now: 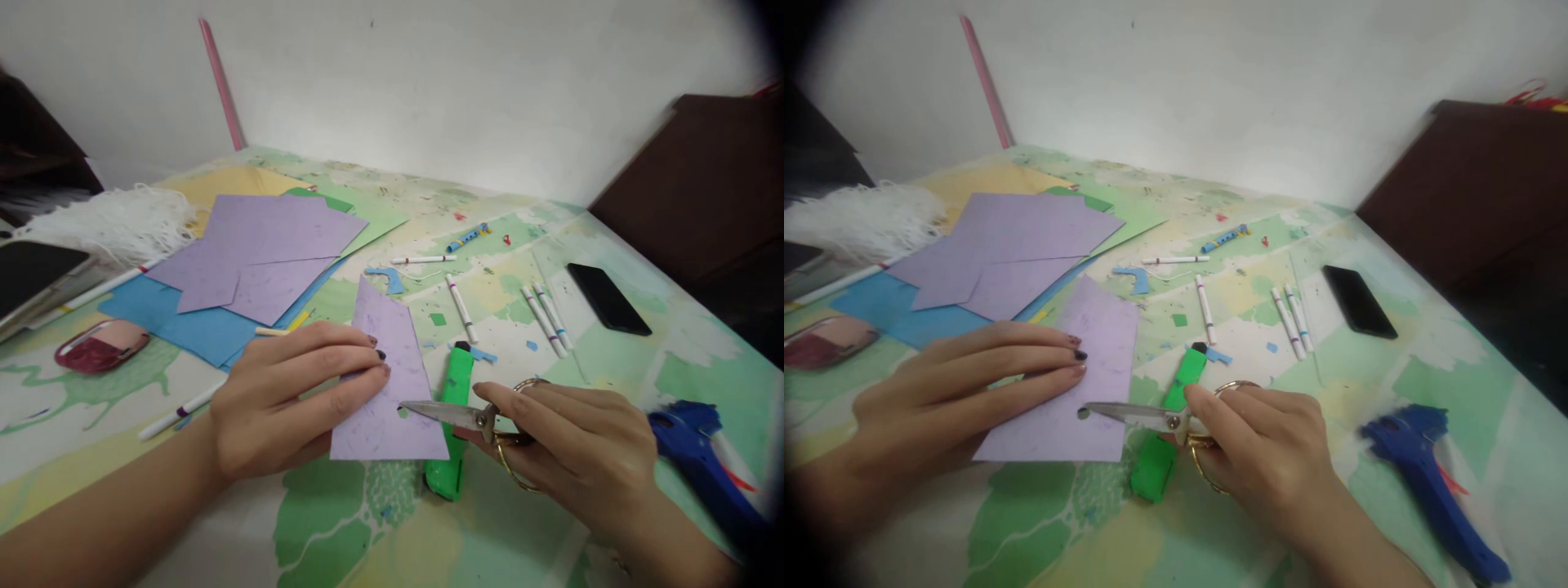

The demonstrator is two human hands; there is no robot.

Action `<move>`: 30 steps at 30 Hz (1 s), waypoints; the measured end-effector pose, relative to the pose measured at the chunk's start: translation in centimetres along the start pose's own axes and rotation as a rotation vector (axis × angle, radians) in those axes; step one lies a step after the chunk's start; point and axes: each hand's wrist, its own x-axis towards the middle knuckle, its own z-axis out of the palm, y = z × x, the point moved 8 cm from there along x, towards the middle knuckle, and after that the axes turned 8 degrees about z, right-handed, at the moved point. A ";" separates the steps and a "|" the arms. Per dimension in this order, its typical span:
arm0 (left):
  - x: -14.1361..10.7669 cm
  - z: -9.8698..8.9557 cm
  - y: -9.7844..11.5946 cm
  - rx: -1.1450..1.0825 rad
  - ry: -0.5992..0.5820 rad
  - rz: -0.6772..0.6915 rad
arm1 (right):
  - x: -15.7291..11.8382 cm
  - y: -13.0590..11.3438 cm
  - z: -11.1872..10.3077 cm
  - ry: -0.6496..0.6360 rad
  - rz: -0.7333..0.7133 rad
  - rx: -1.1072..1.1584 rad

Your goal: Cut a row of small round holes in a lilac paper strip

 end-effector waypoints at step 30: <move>-0.2 0.9 -0.3 -0.101 0.041 -0.037 | 0.2 0.9 1.6 -0.231 0.055 0.255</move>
